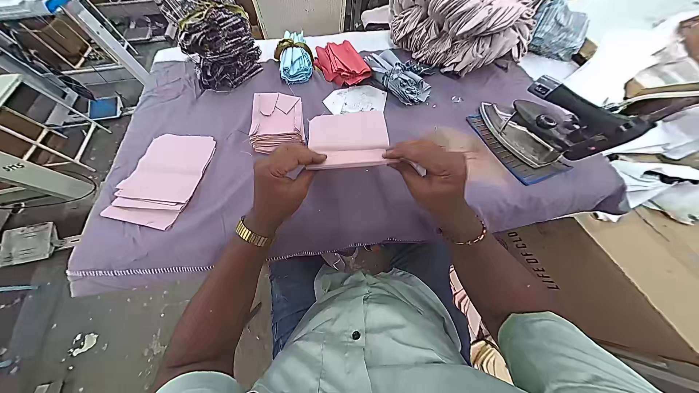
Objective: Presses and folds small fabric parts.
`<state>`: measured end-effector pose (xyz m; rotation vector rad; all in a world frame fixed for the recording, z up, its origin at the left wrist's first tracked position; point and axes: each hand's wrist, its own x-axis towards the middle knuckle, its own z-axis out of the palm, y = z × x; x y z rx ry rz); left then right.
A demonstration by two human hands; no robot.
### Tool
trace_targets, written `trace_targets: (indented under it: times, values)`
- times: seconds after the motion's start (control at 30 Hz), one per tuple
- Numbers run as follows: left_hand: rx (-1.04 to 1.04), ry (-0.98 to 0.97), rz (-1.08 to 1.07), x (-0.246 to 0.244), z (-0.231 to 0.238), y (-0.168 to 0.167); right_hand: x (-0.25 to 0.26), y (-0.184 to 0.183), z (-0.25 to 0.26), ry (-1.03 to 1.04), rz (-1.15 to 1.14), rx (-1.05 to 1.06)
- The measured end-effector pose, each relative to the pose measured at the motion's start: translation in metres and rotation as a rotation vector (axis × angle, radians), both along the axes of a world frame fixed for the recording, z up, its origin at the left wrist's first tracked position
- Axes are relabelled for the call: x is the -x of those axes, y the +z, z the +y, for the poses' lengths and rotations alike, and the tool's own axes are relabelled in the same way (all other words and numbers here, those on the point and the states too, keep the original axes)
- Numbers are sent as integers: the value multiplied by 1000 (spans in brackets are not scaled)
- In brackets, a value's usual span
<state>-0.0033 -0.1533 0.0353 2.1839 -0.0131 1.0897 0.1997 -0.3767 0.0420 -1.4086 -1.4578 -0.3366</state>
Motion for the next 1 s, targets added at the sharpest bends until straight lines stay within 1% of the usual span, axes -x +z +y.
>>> trace_targets:
  times: [0.1,0.2,0.3,0.4,0.5,0.6,0.67,0.77,0.83,0.9,1.0]
  values:
    - [-46,25,179,15,-15,-36,3,-47,-15,2,-4,179]
    - [-109,40,279,31,-31,-49,11,-68,-30,-31,-46,259]
    - [-86,28,304,42,-34,-47,15,-68,-39,-61,-30,254]
    - [-20,-41,298,46,-31,-44,20,-62,-44,-70,-10,230]
    - [-56,-56,309,45,-31,-46,28,-65,-47,-62,-102,295]
    - [-101,-33,337,44,-31,-48,36,-82,-48,-181,-261,341]
    - [-94,-36,342,45,-31,-49,39,-90,-50,-226,-274,322]
    - [-92,-35,347,45,-31,-49,41,-93,-50,-240,-263,301]
    - [-99,-36,349,45,-31,-49,41,-90,-47,-257,-223,281]
    - [-105,-38,342,44,-30,-50,39,-78,-39,-263,-181,295]
    - [-123,-15,357,42,-34,-51,30,-55,-22,-189,-189,306]
